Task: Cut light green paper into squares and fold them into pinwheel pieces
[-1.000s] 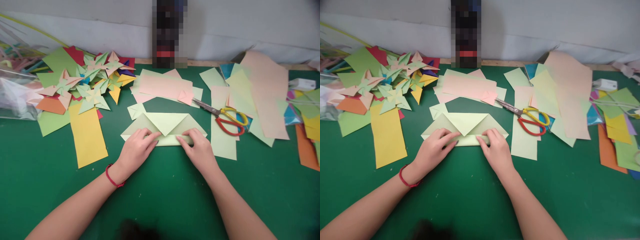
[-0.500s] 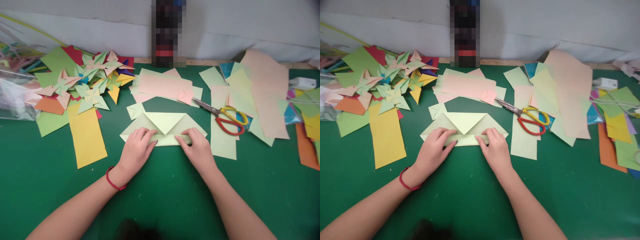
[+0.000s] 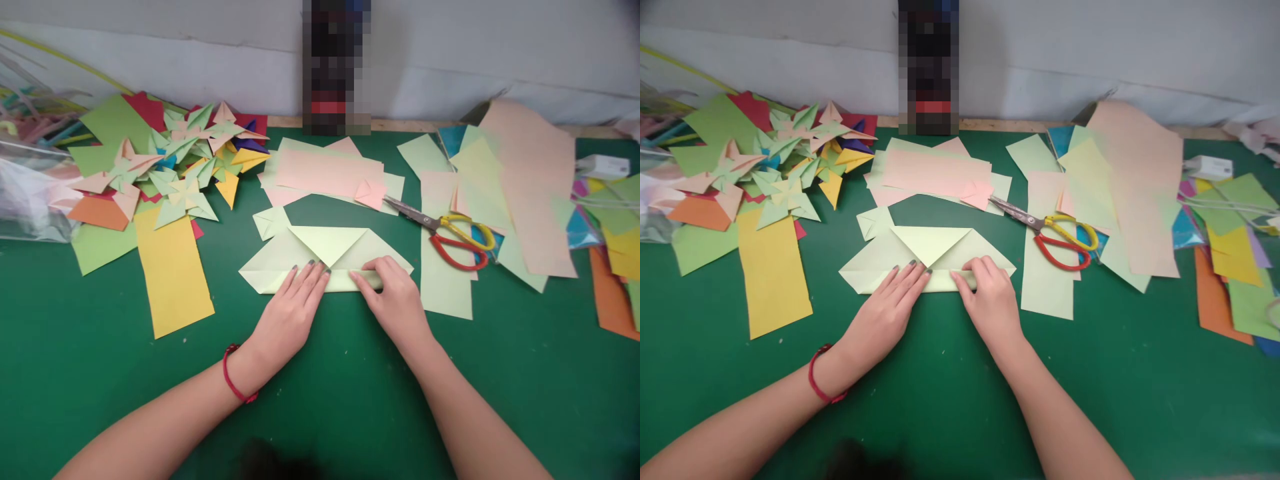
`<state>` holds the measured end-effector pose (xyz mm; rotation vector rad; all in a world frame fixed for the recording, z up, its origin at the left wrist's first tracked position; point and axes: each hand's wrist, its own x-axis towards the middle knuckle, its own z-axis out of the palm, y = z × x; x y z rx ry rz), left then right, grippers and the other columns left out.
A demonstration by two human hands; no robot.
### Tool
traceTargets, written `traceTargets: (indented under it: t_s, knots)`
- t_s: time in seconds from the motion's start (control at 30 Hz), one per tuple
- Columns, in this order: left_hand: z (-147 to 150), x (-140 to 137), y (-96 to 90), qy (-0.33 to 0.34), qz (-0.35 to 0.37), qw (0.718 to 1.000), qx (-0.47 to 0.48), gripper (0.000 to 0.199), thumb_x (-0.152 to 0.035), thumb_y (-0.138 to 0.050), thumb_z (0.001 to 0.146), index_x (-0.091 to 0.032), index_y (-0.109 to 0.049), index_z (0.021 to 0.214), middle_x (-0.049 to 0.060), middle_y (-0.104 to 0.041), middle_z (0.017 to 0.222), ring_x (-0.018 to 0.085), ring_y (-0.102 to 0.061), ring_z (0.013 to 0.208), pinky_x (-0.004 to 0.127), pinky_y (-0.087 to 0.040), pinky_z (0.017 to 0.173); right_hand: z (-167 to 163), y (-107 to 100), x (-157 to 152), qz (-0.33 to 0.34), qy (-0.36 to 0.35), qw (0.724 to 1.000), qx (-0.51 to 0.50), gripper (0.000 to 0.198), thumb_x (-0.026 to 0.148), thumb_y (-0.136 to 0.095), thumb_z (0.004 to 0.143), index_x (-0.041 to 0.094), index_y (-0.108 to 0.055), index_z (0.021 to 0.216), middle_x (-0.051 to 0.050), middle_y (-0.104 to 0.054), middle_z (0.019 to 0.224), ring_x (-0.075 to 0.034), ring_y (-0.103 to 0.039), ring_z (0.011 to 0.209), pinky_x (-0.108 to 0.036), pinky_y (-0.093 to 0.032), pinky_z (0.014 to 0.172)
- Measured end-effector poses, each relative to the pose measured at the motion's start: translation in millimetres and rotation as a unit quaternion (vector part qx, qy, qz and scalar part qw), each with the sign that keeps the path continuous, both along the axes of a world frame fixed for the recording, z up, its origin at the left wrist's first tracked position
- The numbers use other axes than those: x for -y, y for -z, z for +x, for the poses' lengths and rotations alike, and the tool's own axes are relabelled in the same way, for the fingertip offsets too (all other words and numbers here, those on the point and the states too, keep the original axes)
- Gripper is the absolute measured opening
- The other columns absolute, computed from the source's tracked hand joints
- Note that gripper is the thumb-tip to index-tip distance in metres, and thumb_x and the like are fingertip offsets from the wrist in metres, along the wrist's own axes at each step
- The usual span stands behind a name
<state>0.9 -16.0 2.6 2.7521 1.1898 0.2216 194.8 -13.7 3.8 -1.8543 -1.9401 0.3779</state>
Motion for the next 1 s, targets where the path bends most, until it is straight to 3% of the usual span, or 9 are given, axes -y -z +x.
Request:
traceTargets:
  t_s: [0.2, 0.33, 0.5, 0.63, 0.73, 0.87, 1.0]
  knots:
    - [6, 6, -3.0, -0.028, -0.053, 0.998, -0.004, 0.059, -0.042, -0.036, 0.09, -0.011, -0.029, 0.139, 0.015, -0.027, 0.146, 0.03, -0.023, 0.135, 0.05, -0.022, 0.109, 0, 1, 0, 0.002, -0.003, 1.0, 0.006, 0.019, 0.036, -0.045, 0.088, 0.02, -0.051, 0.079, -0.004, -0.056, 0.077, -0.019, -0.055, 0.073, -0.032, -0.04, 0.069]
    - [5, 6, -6.1, -0.027, -0.072, 0.997, -0.005, 0.056, -0.045, -0.038, 0.089, -0.022, -0.03, 0.139, 0.013, -0.023, 0.148, 0.03, -0.021, 0.135, 0.051, -0.022, 0.107, -1, 0, 0, -0.005, 0.0, 1.0, 0.007, 0.021, 0.037, -0.045, 0.088, 0.02, -0.051, 0.077, -0.004, -0.055, 0.075, -0.018, -0.054, 0.071, -0.031, -0.04, 0.068]
    - [5, 6, -6.8, -0.02, -0.08, 0.996, -0.02, 0.062, -0.051, -0.038, 0.087, -0.021, -0.028, 0.14, 0.011, -0.022, 0.149, 0.032, -0.016, 0.136, 0.052, -0.019, 0.109, -2, 0, 1, -0.012, -0.01, 1.0, 0.018, 0.018, 0.035, -0.045, 0.089, 0.019, -0.053, 0.086, -0.006, -0.057, 0.083, -0.02, -0.054, 0.075, -0.033, -0.039, 0.071]
    - [4, 6, -6.1, -0.006, -0.081, 0.996, -0.026, 0.066, -0.054, -0.037, 0.086, -0.02, -0.025, 0.142, 0.005, -0.022, 0.149, 0.033, -0.014, 0.137, 0.054, -0.016, 0.109, -7, -4, 5, 0.03, 0.01, 0.997, 0.074, 0.021, 0.033, -0.047, 0.087, 0.019, -0.054, 0.101, -0.011, -0.057, 0.097, -0.025, -0.051, 0.087, -0.037, -0.037, 0.073]
    - [4, 6, -5.4, -0.002, -0.078, 0.997, -0.028, 0.068, -0.055, -0.038, 0.085, -0.021, -0.024, 0.142, 0.005, -0.021, 0.149, 0.034, -0.013, 0.137, 0.054, -0.016, 0.109, -16, -7, 8, 0.072, 0.025, 0.989, 0.126, 0.014, 0.03, -0.049, 0.086, 0.021, -0.057, 0.093, -0.011, -0.056, 0.103, -0.027, -0.048, 0.092, -0.041, -0.033, 0.079]
    - [4, 6, -5.0, -0.004, -0.077, 0.997, -0.026, 0.067, -0.055, -0.038, 0.085, -0.022, -0.024, 0.142, 0.005, -0.022, 0.149, 0.033, -0.013, 0.137, 0.054, -0.017, 0.109, -26, -8, 9, 0.082, 0.006, 0.984, 0.158, 0.012, 0.023, -0.046, 0.087, 0.021, -0.056, 0.081, -0.008, -0.058, 0.094, -0.024, -0.048, 0.087, -0.041, -0.029, 0.081]
    - [4, 6, -5.4, -0.004, -0.083, 0.996, -0.032, 0.068, -0.055, -0.037, 0.086, -0.022, -0.021, 0.143, 0.004, -0.02, 0.15, 0.033, -0.012, 0.137, 0.054, -0.015, 0.109, -29, -3, 9, 0.041, -0.029, 0.981, 0.19, 0.019, 0.019, -0.039, 0.089, 0.02, -0.052, 0.076, -0.005, -0.055, 0.072, -0.02, -0.047, 0.07, -0.035, -0.03, 0.068]
